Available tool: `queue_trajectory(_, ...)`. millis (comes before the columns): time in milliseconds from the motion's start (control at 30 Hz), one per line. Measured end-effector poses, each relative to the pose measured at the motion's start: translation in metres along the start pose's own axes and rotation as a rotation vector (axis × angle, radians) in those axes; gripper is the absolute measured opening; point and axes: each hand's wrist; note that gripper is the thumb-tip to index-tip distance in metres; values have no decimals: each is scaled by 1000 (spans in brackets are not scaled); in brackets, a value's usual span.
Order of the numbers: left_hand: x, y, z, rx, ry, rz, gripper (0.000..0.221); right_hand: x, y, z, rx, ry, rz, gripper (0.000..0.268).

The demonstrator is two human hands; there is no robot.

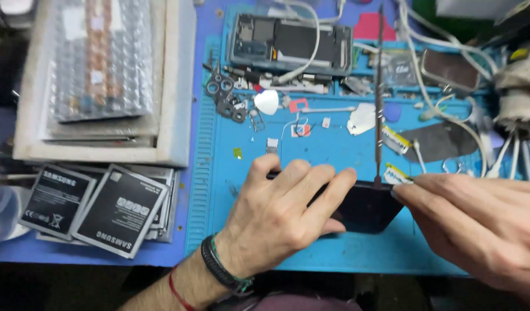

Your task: Prying open the back cover of a smartphone using a plastic pick and a metal spatula to disassemble it.

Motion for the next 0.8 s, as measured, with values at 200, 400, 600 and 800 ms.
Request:
queue_trajectory(200,0,-4,-1,13,2,-32,74,0,-11,-2,-134,25,-59,17)
queue_trajectory(400,-1,-4,-2,2,4,-34,91,2,-19,5,-238,69,-8,15)
queue_trajectory(600,0,-5,-4,30,13,-38,90,-2,-15,-7,-143,59,-102,20)
queue_trajectory(800,2,-5,-5,15,22,-39,91,-1,-7,-3,-94,10,-115,17)
Point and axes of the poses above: each hand's wrist, its own z-axis towards the middle knuckle, its own y-axis out of the back of the hand, x = y × z, and after that the axes turned 14 degrees about y, right-handed
